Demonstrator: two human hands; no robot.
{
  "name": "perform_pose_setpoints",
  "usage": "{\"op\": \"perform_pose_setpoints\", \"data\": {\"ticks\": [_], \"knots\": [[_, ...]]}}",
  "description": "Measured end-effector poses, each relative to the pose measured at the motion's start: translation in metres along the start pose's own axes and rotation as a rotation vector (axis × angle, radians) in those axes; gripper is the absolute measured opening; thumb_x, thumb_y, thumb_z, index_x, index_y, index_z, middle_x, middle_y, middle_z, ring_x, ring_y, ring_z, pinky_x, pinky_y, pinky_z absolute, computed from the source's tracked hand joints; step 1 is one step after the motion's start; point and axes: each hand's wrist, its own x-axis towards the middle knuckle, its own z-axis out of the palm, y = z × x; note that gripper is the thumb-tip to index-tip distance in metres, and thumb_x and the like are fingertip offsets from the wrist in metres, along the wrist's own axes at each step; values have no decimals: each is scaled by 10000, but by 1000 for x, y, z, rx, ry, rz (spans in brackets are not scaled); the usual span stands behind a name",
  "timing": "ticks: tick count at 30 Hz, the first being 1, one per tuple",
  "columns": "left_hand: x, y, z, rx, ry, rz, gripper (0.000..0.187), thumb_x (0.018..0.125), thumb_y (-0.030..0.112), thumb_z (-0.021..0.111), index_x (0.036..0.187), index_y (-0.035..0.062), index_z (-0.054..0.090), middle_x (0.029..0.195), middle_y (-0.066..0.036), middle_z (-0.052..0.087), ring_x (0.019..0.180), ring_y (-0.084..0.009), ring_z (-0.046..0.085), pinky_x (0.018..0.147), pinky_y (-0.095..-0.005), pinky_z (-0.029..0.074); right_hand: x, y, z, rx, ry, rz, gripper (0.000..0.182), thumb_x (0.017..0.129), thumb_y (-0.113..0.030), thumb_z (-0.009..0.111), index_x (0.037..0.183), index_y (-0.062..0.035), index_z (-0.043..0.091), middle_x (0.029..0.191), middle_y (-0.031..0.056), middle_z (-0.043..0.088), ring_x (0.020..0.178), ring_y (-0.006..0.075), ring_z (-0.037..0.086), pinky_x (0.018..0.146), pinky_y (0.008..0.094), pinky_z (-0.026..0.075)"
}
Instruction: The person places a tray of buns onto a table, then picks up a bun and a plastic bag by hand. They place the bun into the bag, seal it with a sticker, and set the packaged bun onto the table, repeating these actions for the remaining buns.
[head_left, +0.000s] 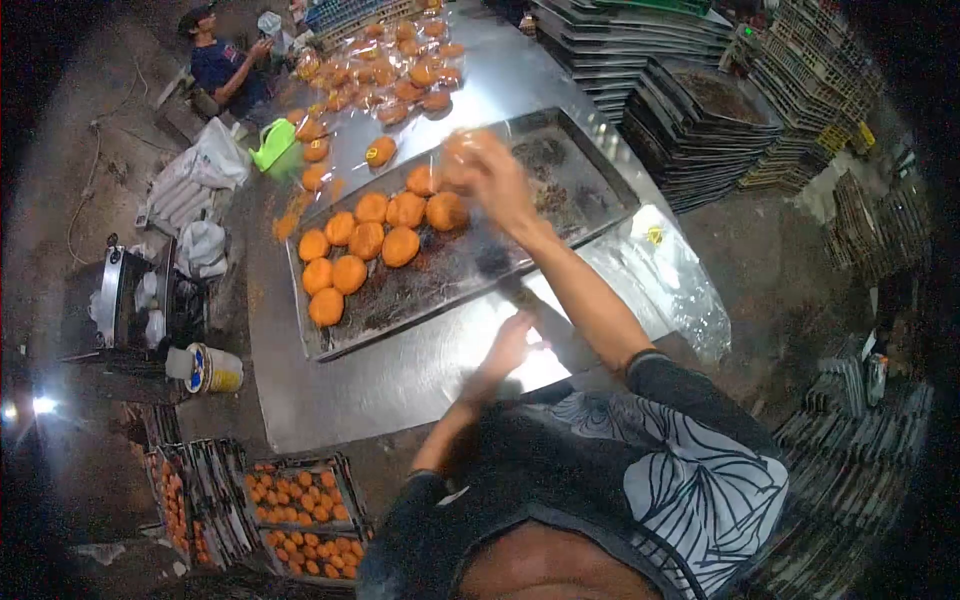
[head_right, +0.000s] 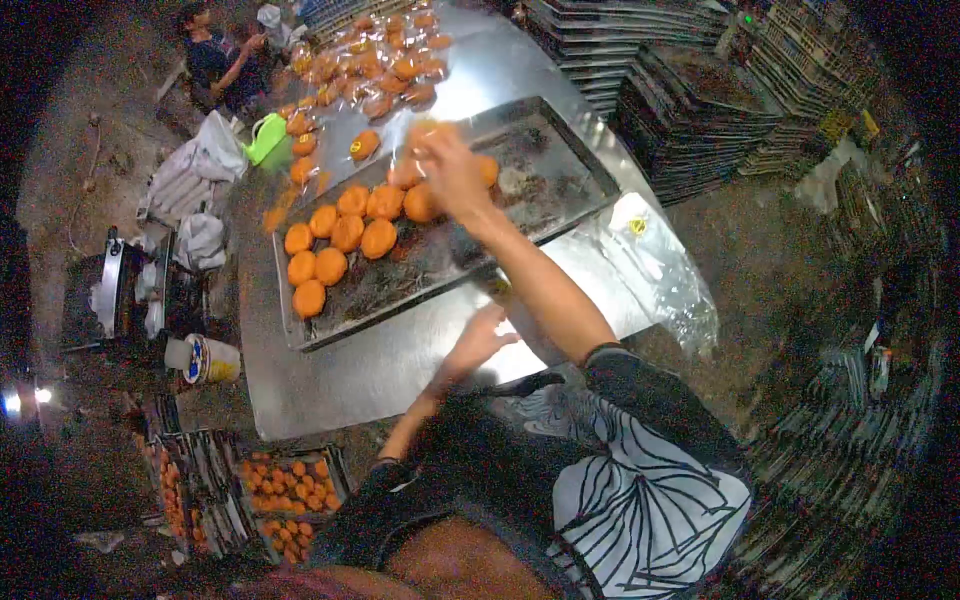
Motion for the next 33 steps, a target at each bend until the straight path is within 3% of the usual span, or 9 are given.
{"op": "perform_pose_setpoints", "data": {"ticks": [4, 8, 16, 18, 24, 26, 28, 30, 33], "knots": [[7, -64, 45, 35, -188, -114, 324, 675, 148, 622, 957, 5, 551, 908, -187, 549, 858, -330, 511, 738, -362, 417, -63, 15, -7, 63, -381, 14, 417, 750, -198, 567, 1116, -21, 475, 1140, 205, 471, 1015, 290, 486, 871, 352, 376], [7, -54, 13, -133, -159, -183, 226, 762, 162, 556, 925, 10, 592, 813, -138, 599, 761, -251, 567, 704, -338, 437, -226, 61, -77, 163, -980, 717, 210, 716, -188, 634, 856, -32, 626, 817, 99, 628, 750, 171, 585, 700, 288, 452], [22, -15, 39, -480, -257, -292, 184, 802, 184, 534, 845, 16, 596, 786, -77, 605, 726, -134, 553, 672, -266, 449, -249, 76, -110, 42, -600, 436, 211, 785, -190, 561, 797, 20, 574, 631, 105, 572, 570, 140, 534, 546, 283, 440], [11, -25, 63, 267, -260, 165, 182, 795, 222, 531, 806, 58, 610, 779, -64, 604, 656, -146, 550, 602, -281, 445, -260, 72, -129, 150, -622, 754, 252, 811, -221, 529, 773, 27, 514, 597, 120, 571, 554, 173, 563, 518, 291, 445], [-1, -33, 86, 173, -320, -24, 115, 721, 131, 551, 799, 68, 607, 724, -67, 592, 635, -160, 554, 597, -259, 453, -264, 38, -116, 153, -498, 1078, 162, 822, -89, 382, 921, 7, 466, 645, 122, 589, 442, 167, 535, 420, 285, 424], [17, 8, 25, 92, 377, 199, 120, 715, 113, 511, 759, 31, 586, 716, -61, 571, 666, -185, 532, 595, -286, 432, -273, 78, -96, 84, -813, 798, 182, 829, -111, 400, 960, -10, 475, 732, 118, 601, 545, 155, 562, 479, 271, 461], [19, 53, -19, -216, 299, 94, 136, 756, 111, 516, 864, 106, 599, 804, -89, 543, 775, -213, 543, 631, -319, 435, -243, 114, -72, 199, -617, 198, 286, 873, -226, 417, 1074, -34, 484, 788, 112, 600, 741, 169, 593, 697, 261, 490], [13, 58, -46, -58, 293, -8, 147, 762, 120, 531, 882, 84, 609, 799, -102, 555, 788, -264, 543, 682, -354, 430, -155, 59, -35, 1415, 130, 1328, 426, 827, -367, 475, 1126, -65, 452, 1012, 130, 558, 963, 215, 524, 837, 315, 438], [4, 17, -78, -558, 913, -289, 617, 745, 130, 596, 1269, 56, 278, 1262, -185, 300, 1155, -268, 302, 877, -360, 358, -109, -24, 27, 1810, -111, 944, 519, 817, -407, 456, 1193, -54, 400, 1226, 144, 409, 1142, 250, 387, 946, 346, 339]]}}
